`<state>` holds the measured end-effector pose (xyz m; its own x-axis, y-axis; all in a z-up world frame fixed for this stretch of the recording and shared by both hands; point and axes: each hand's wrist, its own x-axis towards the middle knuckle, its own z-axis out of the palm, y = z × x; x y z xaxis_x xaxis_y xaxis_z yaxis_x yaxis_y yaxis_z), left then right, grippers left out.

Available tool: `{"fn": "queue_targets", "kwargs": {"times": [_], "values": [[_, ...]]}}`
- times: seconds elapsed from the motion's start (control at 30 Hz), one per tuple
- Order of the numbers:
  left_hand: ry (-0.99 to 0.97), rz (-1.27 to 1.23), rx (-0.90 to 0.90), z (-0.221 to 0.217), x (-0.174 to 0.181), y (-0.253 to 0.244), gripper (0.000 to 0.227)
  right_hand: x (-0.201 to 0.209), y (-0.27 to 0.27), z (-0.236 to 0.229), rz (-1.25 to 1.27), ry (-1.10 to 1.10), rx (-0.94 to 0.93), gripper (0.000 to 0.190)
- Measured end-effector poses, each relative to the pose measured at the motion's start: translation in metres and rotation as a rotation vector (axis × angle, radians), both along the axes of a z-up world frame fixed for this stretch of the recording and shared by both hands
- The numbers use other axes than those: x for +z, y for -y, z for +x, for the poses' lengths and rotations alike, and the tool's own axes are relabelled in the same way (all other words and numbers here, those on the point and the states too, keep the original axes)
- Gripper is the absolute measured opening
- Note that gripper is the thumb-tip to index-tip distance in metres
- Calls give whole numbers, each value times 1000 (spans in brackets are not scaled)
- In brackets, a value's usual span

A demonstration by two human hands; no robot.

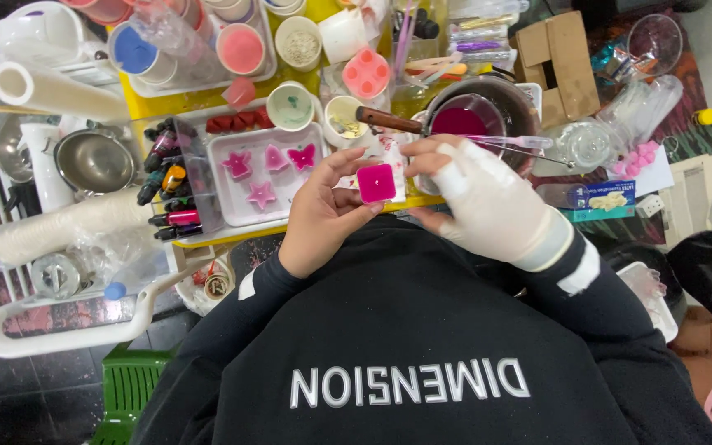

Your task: Removing wax melts from molds and using a pipette to add liquid wax to a small mold.

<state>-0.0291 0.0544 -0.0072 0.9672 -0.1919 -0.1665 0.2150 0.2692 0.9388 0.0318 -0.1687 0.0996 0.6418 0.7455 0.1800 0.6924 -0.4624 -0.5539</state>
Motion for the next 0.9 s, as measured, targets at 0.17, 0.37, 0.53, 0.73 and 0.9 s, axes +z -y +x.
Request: {"fn": "queue_targets", "kwargs": {"times": [0.17,0.37,0.53,0.73,0.9], "values": [[-17,-32,3,-5,4,-16,70,-11,-27,6,48,13,94,57],[-47,-25,7,-8,2,-33,72,-15,-52,8,65,-14,145,54],[-49,-3,0,-9,2,-46,73,-17,-67,9,78,2,165,50],[-51,1,-24,-9,1,-57,74,-20,-80,6,77,10,142,48],[-28,13,-52,-8,0,-65,75,-27,-85,4,38,-11,125,48]]}}
